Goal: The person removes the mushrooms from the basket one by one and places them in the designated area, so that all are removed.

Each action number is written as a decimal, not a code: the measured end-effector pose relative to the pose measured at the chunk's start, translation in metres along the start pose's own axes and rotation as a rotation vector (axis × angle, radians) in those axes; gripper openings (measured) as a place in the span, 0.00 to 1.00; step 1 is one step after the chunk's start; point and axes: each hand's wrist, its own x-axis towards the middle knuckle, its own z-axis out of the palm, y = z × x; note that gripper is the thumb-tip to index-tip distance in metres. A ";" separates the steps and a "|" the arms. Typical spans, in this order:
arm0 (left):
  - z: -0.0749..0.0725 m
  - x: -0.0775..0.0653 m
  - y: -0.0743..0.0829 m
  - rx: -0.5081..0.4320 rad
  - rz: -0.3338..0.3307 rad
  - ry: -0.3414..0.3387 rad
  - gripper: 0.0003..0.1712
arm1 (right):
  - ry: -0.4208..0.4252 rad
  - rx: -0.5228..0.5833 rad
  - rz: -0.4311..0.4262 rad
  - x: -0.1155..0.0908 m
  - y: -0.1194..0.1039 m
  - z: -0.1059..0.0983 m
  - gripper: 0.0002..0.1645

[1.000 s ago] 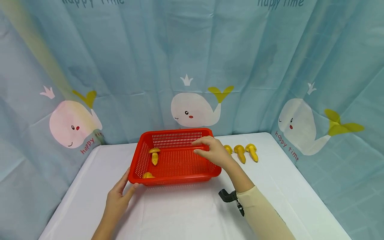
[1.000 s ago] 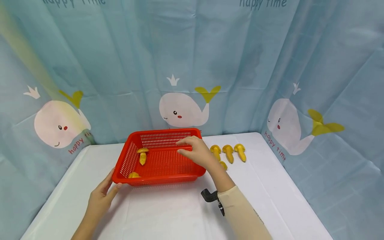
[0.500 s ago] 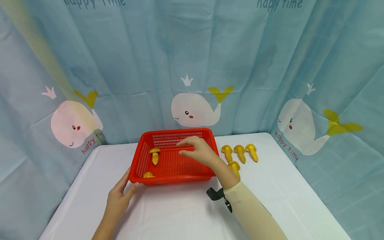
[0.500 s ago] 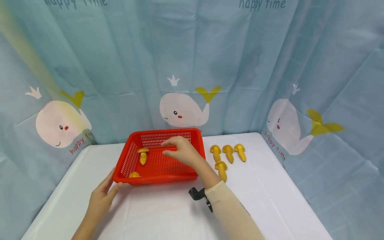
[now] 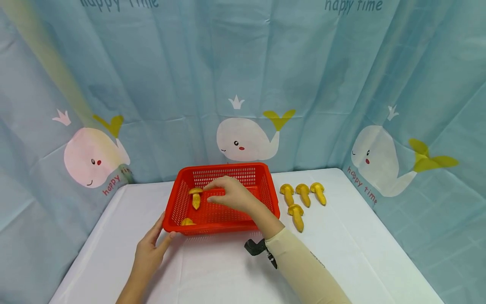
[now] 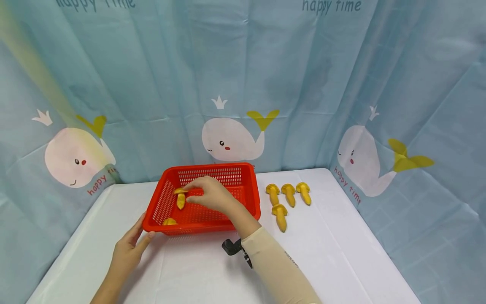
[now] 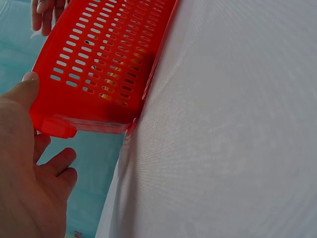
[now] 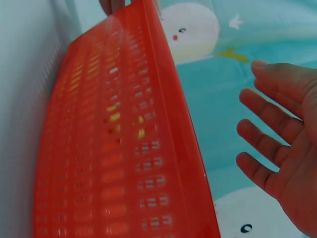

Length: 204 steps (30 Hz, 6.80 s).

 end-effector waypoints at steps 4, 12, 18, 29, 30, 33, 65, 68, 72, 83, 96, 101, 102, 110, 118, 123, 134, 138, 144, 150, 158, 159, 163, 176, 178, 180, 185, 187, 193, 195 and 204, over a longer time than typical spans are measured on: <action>0.000 0.000 0.001 0.000 -0.014 -0.003 0.45 | -0.019 -0.019 -0.027 0.008 -0.005 0.009 0.19; 0.000 0.000 0.000 -0.019 0.022 0.011 0.46 | -0.066 -0.019 -0.065 0.026 -0.010 0.025 0.19; 0.001 0.001 -0.002 -0.013 0.049 0.014 0.44 | -0.089 -0.014 -0.025 0.036 -0.012 0.038 0.21; 0.000 0.000 -0.002 -0.003 -0.010 -0.006 0.45 | -0.134 0.018 0.021 0.049 -0.010 0.059 0.22; 0.000 0.000 -0.003 -0.003 -0.008 -0.006 0.45 | -0.138 0.022 0.021 0.050 -0.009 0.060 0.22; 0.000 0.001 -0.004 -0.004 0.002 -0.004 0.45 | -0.147 0.025 0.024 0.052 -0.007 0.064 0.23; 0.000 0.000 -0.003 -0.014 0.037 0.009 0.45 | -0.320 -0.128 0.101 0.055 0.009 0.093 0.19; 0.000 0.000 -0.004 -0.015 0.051 0.011 0.45 | -0.333 -0.125 0.116 0.055 0.009 0.094 0.19; 0.000 0.000 -0.002 -0.014 0.070 0.018 0.45 | -0.344 -0.124 0.135 0.055 0.010 0.095 0.19; -0.001 -0.001 0.000 -0.016 0.078 0.022 0.45 | -0.402 -0.135 0.161 0.057 0.013 0.099 0.20; -0.002 -0.001 -0.001 0.014 0.041 0.002 0.44 | -0.416 -0.130 0.153 0.057 0.013 0.101 0.19; -0.001 -0.001 -0.002 0.010 0.071 0.021 0.44 | -0.401 -0.138 0.148 0.058 0.012 0.102 0.16; -0.001 -0.001 -0.002 0.007 0.076 0.026 0.44 | -0.395 -0.140 0.147 0.057 0.012 0.101 0.14; 0.000 0.000 -0.002 0.003 0.075 0.028 0.44 | -0.363 -0.141 0.142 0.057 0.009 0.100 0.10; 0.000 -0.001 -0.002 0.004 0.060 0.018 0.44 | -0.328 -0.161 0.099 0.057 0.011 0.097 0.08; -0.001 -0.001 0.000 0.003 0.065 0.020 0.44 | -0.255 -0.132 0.054 0.058 0.013 0.092 0.09; -0.001 -0.002 0.001 -0.010 0.072 0.023 0.44 | -0.133 -0.112 0.014 0.060 0.010 0.086 0.09; -0.001 -0.002 0.002 -0.017 0.080 0.026 0.44 | -0.096 -0.119 -0.007 0.061 0.010 0.082 0.09; -0.001 -0.001 0.001 -0.012 0.071 0.015 0.44 | -0.046 -0.028 0.000 0.057 0.005 0.073 0.10; 0.000 -0.001 -0.001 0.019 0.050 0.000 0.44 | 0.000 -0.009 -0.007 0.053 0.001 0.064 0.11; -0.001 0.000 -0.001 0.014 0.069 0.011 0.45 | 0.063 0.004 -0.038 0.045 -0.009 0.049 0.10; -0.001 0.000 -0.001 0.014 0.070 0.014 0.45 | 0.073 -0.001 -0.048 0.044 -0.009 0.047 0.10; 0.000 0.001 -0.001 0.008 0.077 0.016 0.45 | 0.110 -0.002 -0.081 0.039 -0.009 0.039 0.10; 0.000 -0.003 -0.001 0.010 0.009 -0.018 0.44 | 0.207 0.072 -0.143 0.009 -0.011 0.032 0.11; 0.000 -0.002 -0.001 0.012 0.003 -0.021 0.44 | 0.227 0.086 -0.151 0.004 -0.012 0.029 0.11; 0.000 -0.001 -0.001 0.016 -0.005 -0.023 0.44 | 0.246 0.100 -0.160 0.000 -0.011 0.026 0.11; 0.000 -0.001 -0.001 0.026 -0.007 -0.020 0.44 | 0.279 0.124 -0.174 -0.011 -0.011 0.017 0.10; 0.000 -0.001 -0.002 0.028 -0.005 -0.015 0.44 | 0.283 0.136 -0.177 -0.016 -0.010 0.013 0.10; 0.001 0.000 -0.001 0.024 0.001 -0.017 0.44 | 0.312 0.130 -0.172 -0.031 -0.006 0.001 0.11; 0.001 0.000 -0.001 0.019 0.004 -0.014 0.44 | 0.323 0.129 -0.170 -0.036 -0.005 -0.003 0.11; 0.001 0.000 -0.002 0.009 0.016 0.000 0.45 | 0.353 0.148 -0.187 -0.059 0.004 -0.020 0.13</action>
